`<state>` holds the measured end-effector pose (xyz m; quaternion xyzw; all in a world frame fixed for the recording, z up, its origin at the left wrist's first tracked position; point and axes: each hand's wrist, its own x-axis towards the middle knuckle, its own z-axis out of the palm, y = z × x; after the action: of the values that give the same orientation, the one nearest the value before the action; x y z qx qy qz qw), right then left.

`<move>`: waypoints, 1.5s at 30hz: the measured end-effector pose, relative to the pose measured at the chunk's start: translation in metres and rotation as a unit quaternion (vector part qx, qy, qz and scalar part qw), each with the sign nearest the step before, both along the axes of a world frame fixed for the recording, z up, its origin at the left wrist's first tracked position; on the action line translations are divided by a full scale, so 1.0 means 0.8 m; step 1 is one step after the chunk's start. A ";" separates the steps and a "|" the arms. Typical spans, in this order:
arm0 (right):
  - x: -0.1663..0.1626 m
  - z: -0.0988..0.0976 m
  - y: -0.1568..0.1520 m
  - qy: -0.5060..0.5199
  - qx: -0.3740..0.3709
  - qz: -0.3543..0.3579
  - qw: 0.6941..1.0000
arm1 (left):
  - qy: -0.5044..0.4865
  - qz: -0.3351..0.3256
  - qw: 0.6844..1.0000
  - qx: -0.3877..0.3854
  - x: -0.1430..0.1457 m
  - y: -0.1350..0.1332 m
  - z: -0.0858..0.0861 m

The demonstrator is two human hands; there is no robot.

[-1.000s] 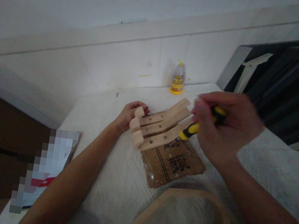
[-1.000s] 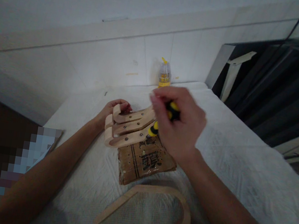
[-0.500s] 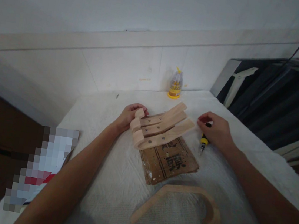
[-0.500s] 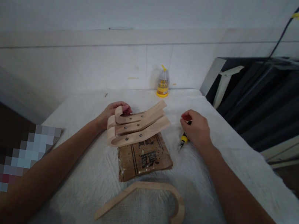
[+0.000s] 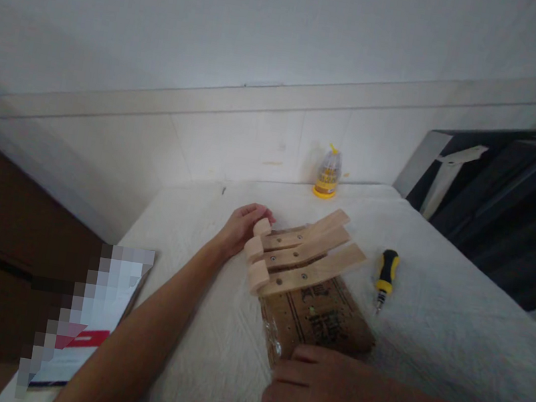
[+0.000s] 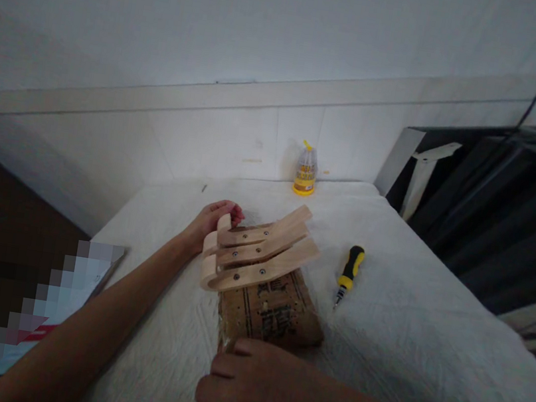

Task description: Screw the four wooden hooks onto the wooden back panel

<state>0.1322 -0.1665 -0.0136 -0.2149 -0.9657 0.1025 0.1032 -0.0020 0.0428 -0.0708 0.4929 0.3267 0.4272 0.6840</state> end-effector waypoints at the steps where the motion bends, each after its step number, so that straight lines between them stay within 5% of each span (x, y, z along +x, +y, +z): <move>1: -0.003 -0.006 0.000 -0.005 0.002 -0.007 1.000 | -0.031 0.029 0.999 -0.005 -0.002 0.003 0.001; 6: 0.013 -0.012 -0.004 0.053 0.035 -0.041 0.997 | -0.152 0.192 0.966 -0.079 -0.019 0.027 0.004; 9: 0.036 -0.002 -0.007 0.163 0.019 -0.144 0.976 | -0.144 0.168 0.972 -0.085 -0.025 0.030 0.005; 12: 0.062 -0.001 0.001 0.288 -0.009 -0.276 0.917 | -0.087 -0.002 0.996 -0.033 -0.025 0.021 0.006; 16: 0.086 -0.020 0.023 0.479 -0.146 -0.384 0.776 | 0.006 -0.220 0.974 0.046 -0.024 0.008 0.005; 21: 0.086 -0.049 0.041 0.584 -0.268 -0.448 0.622 | 0.028 -0.290 0.955 0.058 -0.034 0.009 0.003; 24: 0.081 -0.061 0.043 0.610 -0.285 -0.466 0.573 | 0.036 -0.299 0.953 0.044 -0.037 0.006 0.005; 27: 0.082 -0.070 0.043 0.603 -0.268 -0.482 0.577 | 0.032 -0.307 0.950 0.051 -0.035 0.000 0.008; 34: 0.088 -0.088 0.030 0.563 -0.221 -0.464 0.648 | 0.030 -0.325 0.944 0.053 -0.021 -0.012 0.016; 37: 0.082 -0.085 0.031 0.583 -0.247 -0.464 0.619 | 0.003 -0.259 0.965 0.038 -0.011 -0.015 0.021; 42: 0.086 -0.054 0.052 0.623 -0.268 -0.509 0.531 | -0.005 -0.136 0.991 -0.021 0.015 -0.025 0.036; 44: 0.099 -0.039 0.061 0.604 -0.256 -0.519 0.548 | -0.004 -0.107 0.994 -0.031 0.026 -0.033 0.046; 45: 0.108 -0.033 0.065 0.585 -0.223 -0.509 0.590 | 0.002 -0.103 0.994 -0.031 0.031 -0.039 0.053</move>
<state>0.2183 -0.1141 -0.0397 -0.5819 -0.3775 0.3493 0.6299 0.0225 0.0116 -0.0285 0.5035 0.2889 0.3429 0.7386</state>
